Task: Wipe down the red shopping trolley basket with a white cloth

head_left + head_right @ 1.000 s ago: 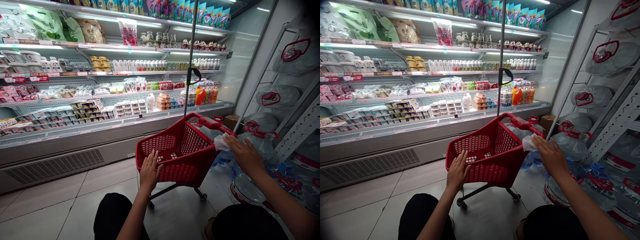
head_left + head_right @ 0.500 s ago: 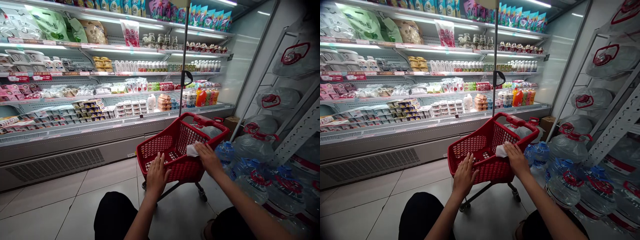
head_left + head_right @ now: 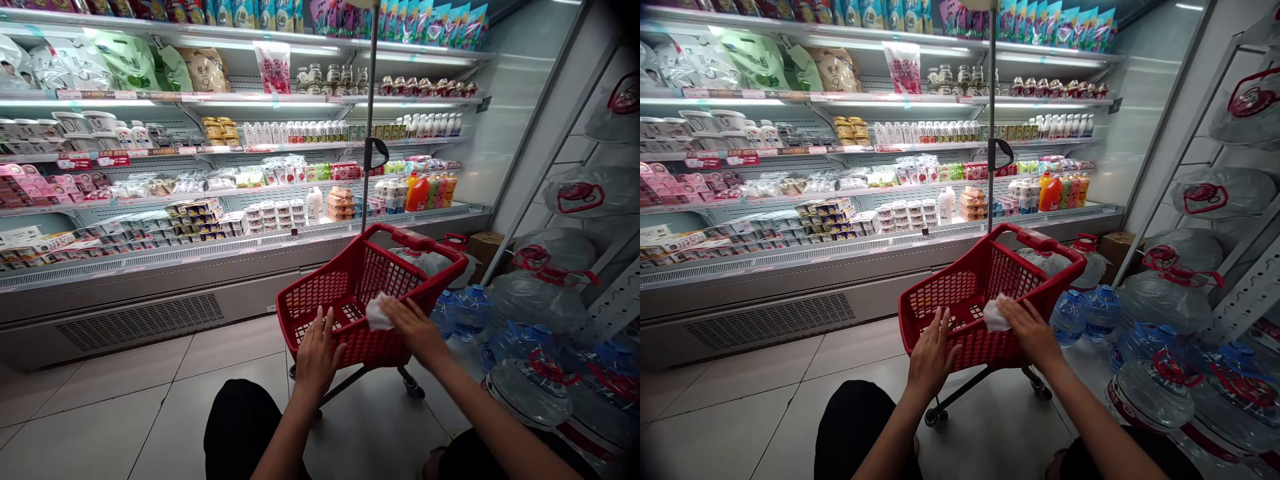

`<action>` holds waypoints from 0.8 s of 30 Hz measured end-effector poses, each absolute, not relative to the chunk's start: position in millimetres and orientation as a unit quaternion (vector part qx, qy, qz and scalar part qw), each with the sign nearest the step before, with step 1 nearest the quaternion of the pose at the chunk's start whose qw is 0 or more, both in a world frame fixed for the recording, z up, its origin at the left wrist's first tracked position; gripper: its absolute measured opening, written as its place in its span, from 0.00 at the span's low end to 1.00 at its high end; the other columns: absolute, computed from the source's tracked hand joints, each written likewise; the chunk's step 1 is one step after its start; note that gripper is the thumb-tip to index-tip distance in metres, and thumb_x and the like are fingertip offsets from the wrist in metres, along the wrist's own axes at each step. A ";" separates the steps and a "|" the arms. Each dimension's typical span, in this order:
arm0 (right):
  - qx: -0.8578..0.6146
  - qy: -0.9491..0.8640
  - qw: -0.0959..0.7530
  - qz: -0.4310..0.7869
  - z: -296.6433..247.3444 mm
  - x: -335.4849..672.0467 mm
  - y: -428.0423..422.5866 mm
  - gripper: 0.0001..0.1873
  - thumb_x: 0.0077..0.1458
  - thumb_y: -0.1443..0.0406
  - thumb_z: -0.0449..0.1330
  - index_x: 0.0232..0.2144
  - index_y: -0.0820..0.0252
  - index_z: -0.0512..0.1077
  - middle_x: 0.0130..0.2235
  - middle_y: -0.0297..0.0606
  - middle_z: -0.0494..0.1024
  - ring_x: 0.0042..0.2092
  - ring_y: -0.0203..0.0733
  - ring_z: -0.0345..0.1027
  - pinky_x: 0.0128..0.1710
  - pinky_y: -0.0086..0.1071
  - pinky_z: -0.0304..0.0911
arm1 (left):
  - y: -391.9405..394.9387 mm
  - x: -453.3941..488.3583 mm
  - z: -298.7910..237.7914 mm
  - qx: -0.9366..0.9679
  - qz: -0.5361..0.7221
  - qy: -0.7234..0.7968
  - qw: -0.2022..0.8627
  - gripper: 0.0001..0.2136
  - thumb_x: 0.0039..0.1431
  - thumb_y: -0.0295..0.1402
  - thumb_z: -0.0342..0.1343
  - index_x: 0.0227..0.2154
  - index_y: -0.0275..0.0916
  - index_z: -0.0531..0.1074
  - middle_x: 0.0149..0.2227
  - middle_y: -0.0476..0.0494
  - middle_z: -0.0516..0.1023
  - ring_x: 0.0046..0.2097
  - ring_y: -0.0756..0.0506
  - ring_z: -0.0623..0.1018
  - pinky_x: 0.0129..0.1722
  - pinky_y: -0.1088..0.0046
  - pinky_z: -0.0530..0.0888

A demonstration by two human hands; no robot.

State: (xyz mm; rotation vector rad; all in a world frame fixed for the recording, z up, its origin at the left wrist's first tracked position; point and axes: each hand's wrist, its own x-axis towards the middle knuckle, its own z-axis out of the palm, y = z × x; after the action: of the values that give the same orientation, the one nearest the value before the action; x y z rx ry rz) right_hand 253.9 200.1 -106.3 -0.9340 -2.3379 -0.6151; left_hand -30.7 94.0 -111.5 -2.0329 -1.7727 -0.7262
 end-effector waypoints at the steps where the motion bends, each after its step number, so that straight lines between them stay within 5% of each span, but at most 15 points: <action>1: -0.364 -0.858 0.269 -0.242 -101.8 271.1 210.4 0.48 0.59 0.79 0.44 0.77 0.49 0.39 0.74 0.34 0.59 0.71 0.41 0.58 0.73 0.48 0.49 | 94.8 -31.7 -111.3 -0.717 -0.258 -0.624 0.173 0.38 0.75 0.46 0.48 0.77 0.45 0.33 0.77 0.34 0.49 0.69 0.34 0.69 0.64 0.54 0.71; 7: -0.439 -0.806 0.289 -0.272 -87.8 321.4 252.1 0.45 0.63 0.75 0.45 0.77 0.50 0.37 0.74 0.37 0.58 0.73 0.45 0.54 0.72 0.51 0.51 | 100.8 -16.3 -111.6 -0.722 -0.265 -0.619 0.162 0.39 0.74 0.45 0.50 0.77 0.47 0.33 0.77 0.34 0.49 0.69 0.33 0.69 0.64 0.53 0.72; 14: -0.440 -0.815 0.317 -0.205 -110.9 265.8 229.8 0.44 0.64 0.76 0.43 0.77 0.52 0.37 0.73 0.40 0.61 0.74 0.45 0.52 0.72 0.50 0.54 | 98.3 21.7 -114.5 -0.728 -0.269 -0.609 0.161 0.43 0.71 0.43 0.56 0.77 0.46 0.34 0.77 0.31 0.44 0.71 0.30 0.66 0.64 0.49 0.71; 20: -0.328 -0.874 0.319 -0.164 -142.1 199.5 170.3 0.40 0.68 0.71 0.46 0.77 0.54 0.37 0.74 0.40 0.58 0.74 0.43 0.51 0.72 0.46 0.53 | 100.2 32.6 -105.4 -0.723 -0.260 -0.636 0.074 0.43 0.71 0.50 0.53 0.77 0.50 0.32 0.77 0.28 0.42 0.57 0.32 0.81 0.50 0.55 0.79; 24: -0.281 -0.901 0.282 -0.169 -135.6 213.8 178.6 0.40 0.68 0.72 0.46 0.77 0.51 0.41 0.73 0.36 0.61 0.73 0.40 0.53 0.73 0.46 0.51 | 108.5 -2.3 -91.2 -0.781 -0.211 -0.582 0.077 0.45 0.69 0.56 0.52 0.77 0.48 0.32 0.77 0.32 0.44 0.69 0.33 0.69 0.64 0.51 0.69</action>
State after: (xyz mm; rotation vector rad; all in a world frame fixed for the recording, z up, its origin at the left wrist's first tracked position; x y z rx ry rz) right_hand 213.8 178.6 -135.6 -0.7530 -2.4141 -0.4530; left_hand -2.3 108.5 -91.2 -2.3414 -1.7437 -0.6333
